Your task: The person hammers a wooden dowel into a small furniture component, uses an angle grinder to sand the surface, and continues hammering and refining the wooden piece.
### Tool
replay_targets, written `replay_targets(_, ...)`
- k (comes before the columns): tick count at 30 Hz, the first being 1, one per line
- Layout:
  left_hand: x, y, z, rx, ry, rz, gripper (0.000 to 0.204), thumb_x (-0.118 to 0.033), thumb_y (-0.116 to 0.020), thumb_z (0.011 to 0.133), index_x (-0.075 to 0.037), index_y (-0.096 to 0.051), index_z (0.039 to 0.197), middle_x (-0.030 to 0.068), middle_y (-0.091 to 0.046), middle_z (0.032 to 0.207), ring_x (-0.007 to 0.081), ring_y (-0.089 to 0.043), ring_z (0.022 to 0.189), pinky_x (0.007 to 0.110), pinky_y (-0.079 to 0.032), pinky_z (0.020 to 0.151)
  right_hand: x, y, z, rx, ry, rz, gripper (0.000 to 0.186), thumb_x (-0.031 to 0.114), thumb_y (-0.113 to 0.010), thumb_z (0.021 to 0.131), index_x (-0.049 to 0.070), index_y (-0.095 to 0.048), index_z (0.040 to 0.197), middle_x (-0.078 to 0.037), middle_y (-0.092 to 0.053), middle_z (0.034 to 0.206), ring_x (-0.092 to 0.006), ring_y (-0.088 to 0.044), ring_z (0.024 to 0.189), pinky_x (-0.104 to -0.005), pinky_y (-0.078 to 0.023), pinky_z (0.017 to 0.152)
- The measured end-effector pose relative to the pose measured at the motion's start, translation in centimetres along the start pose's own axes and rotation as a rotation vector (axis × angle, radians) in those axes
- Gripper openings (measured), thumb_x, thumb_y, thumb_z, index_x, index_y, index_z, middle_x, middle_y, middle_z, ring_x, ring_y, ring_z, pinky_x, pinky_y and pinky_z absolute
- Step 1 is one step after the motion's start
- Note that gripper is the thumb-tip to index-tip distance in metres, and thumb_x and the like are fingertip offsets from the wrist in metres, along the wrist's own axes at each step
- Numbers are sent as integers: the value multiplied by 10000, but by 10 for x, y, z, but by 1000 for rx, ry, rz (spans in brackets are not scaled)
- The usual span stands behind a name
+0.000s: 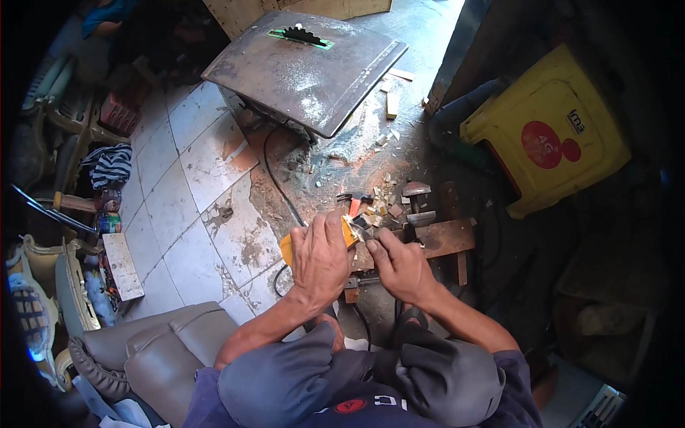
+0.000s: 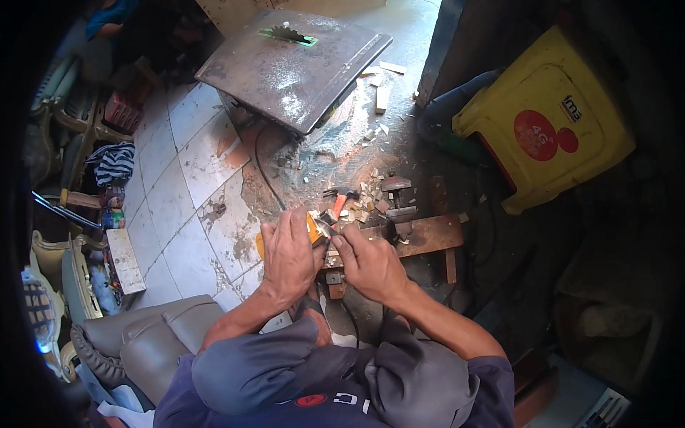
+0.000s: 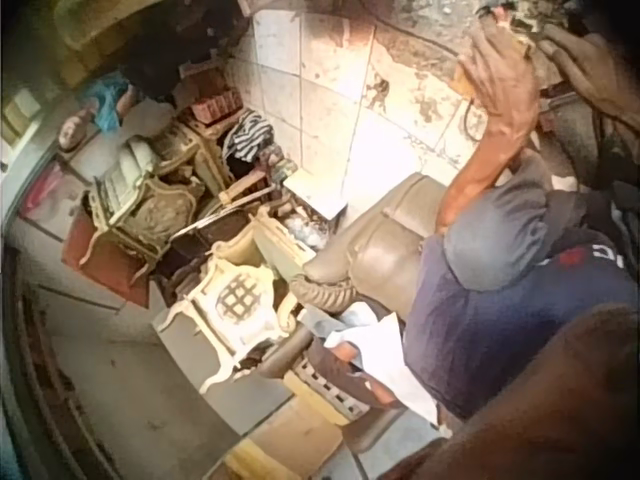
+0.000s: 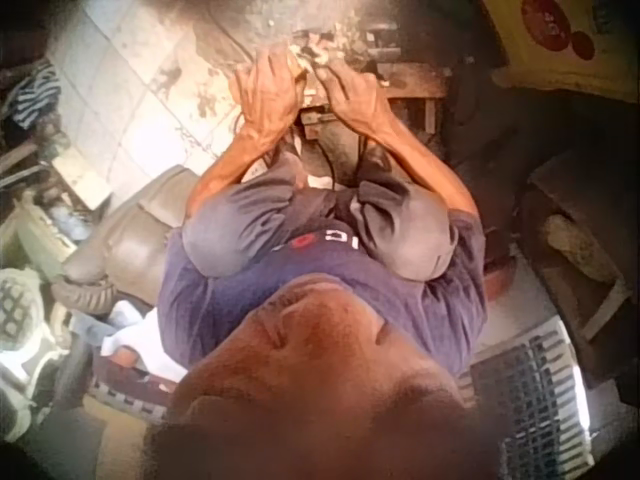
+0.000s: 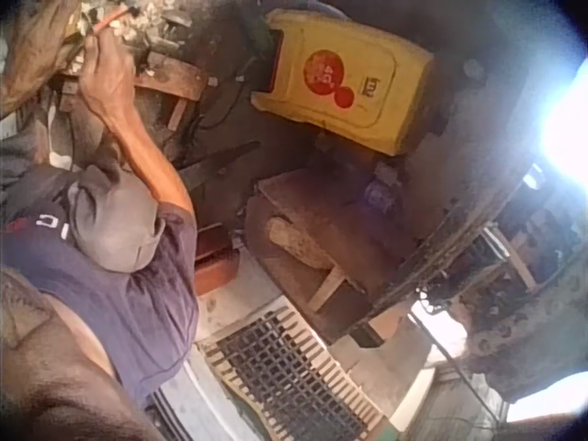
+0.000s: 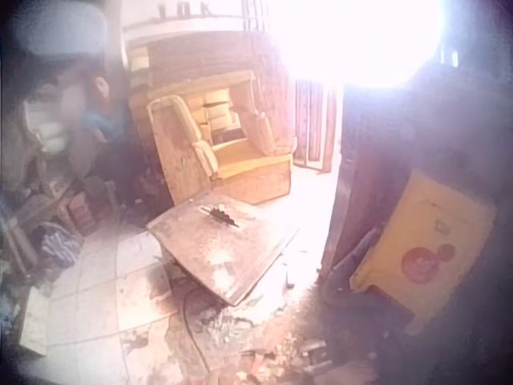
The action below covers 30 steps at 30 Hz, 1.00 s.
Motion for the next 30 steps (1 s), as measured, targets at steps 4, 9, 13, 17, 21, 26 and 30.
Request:
replay_targets(4, 8, 7, 1, -23, 16, -113, 689, -164, -834, 771, 20, -473, 1329, 223, -604, 1146, 371, -590, 1011, 456, -398, 885, 4, 10, 5, 70, -112, 370, 180, 211, -584, 1052, 35, -622, 1045, -119, -566, 642, -225, -601, 583, -396, -475, 569)
replay_targets(9, 24, 2, 3, 128, 254, -444, 611, -267, -793, 849, 23, -477, 1285, 233, -615, 1106, 380, -589, 973, 474, -409, 893, 27, 27, -5, -182, 274, -76, 242, 171, -663, 979, 111, -679, 1214, -109, -561, 763, -313, -616, 658, -414, -504, 609)
replay_targets(13, 30, 0, -1, 228, 248, -705, 640, -302, -782, 857, -9, -460, 1326, 268, -617, 1164, 413, -582, 1050, 508, -425, 964, 28, 18, -8, -86, 252, -56, 336, 203, -673, 966, 158, -687, 1299, -127, -543, 808, -306, -621, 684, -420, -512, 606)
replay_targets(17, 32, -2, -5, 280, 185, -895, 733, -322, -789, 844, 5, -426, 1391, 251, -620, 1208, 385, -589, 1156, 477, -437, 1019, 36, 23, -8, -46, 289, -105, 350, 222, -683, 957, 165, -701, 1302, -127, -543, 801, -292, -621, 676, -414, -510, 594)
replay_targets(21, 31, -2, -9, 365, 240, -1116, 812, -382, -813, 840, 31, -421, 1418, 230, -615, 1267, 328, -584, 1229, 425, -434, 1064, 37, 22, -7, -30, 301, -90, 351, 222, -688, 950, 169, -707, 1297, -117, -546, 785, -283, -617, 661, -412, -508, 586)
replay_targets(26, 26, 7, -2, 404, 243, -987, 819, -454, -826, 825, 32, -491, 1394, 223, -651, 1236, 329, -621, 1157, 426, -451, 1030, 32, 18, -10, -24, 294, -56, 339, 216, -678, 953, 171, -712, 1287, -102, -586, 786, -284, -640, 670, -406, -518, 595)
replay_targets(30, 31, 4, -3, 413, 135, -827, 772, -510, -807, 820, 21, -572, 1329, 228, -694, 1130, 397, -641, 1063, 466, -467, 963, 28, 17, -10, 95, 244, -32, 319, 215, -671, 954, 161, -722, 1264, -103, -615, 794, -297, -664, 693, -414, -530, 608)
Point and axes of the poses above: each hand's wrist, its own z-axis towards the middle knuckle, its own y-axis out of the back of the hand, x = y × z, the point moved 6 cm from there along z, towards the middle knuckle
